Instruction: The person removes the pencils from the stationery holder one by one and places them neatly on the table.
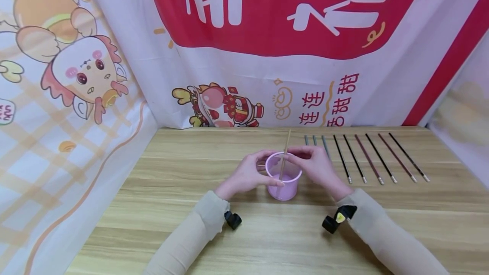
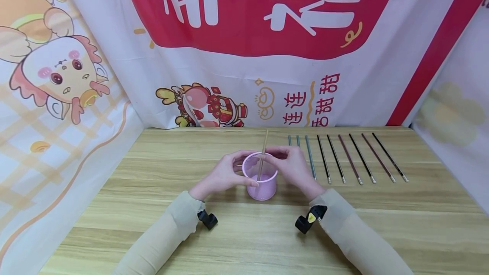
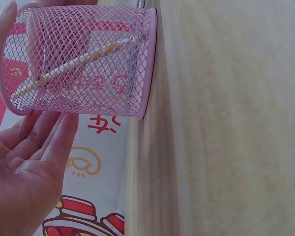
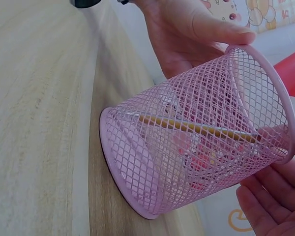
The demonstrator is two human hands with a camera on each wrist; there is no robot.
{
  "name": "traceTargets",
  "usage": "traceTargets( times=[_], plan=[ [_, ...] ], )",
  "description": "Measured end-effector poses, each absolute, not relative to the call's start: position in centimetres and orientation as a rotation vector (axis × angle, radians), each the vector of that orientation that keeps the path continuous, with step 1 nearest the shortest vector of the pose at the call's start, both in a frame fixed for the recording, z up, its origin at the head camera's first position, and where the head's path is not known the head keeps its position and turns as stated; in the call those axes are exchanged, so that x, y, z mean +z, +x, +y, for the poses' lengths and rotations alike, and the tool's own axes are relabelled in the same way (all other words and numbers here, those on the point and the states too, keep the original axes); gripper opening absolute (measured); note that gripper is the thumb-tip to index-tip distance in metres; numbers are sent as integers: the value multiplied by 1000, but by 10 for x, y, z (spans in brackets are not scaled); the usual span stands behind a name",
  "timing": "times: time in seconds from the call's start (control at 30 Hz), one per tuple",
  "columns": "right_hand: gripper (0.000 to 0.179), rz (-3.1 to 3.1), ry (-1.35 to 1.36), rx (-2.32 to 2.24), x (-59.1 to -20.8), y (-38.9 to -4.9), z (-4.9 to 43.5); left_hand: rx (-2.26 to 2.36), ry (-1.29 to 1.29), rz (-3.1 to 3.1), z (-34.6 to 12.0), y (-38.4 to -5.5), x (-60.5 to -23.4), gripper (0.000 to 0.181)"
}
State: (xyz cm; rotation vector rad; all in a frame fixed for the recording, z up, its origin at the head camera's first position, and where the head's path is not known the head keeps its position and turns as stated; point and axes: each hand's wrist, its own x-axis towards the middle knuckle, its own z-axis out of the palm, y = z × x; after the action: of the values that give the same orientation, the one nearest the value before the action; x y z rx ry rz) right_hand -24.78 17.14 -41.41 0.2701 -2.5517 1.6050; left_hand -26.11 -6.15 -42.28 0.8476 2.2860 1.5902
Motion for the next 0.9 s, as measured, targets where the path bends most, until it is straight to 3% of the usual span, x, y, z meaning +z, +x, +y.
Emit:
traceTargets(
  times=[0.33,0.9],
  plan=[
    [32,-2491,251,1656,-413,-250,168,1589,872,2288,-61,-262,-422,81],
    [33,-2407,141,1778,-411,-248,172,1598,870,2283,-61,-262,-423,81]
  ],
)
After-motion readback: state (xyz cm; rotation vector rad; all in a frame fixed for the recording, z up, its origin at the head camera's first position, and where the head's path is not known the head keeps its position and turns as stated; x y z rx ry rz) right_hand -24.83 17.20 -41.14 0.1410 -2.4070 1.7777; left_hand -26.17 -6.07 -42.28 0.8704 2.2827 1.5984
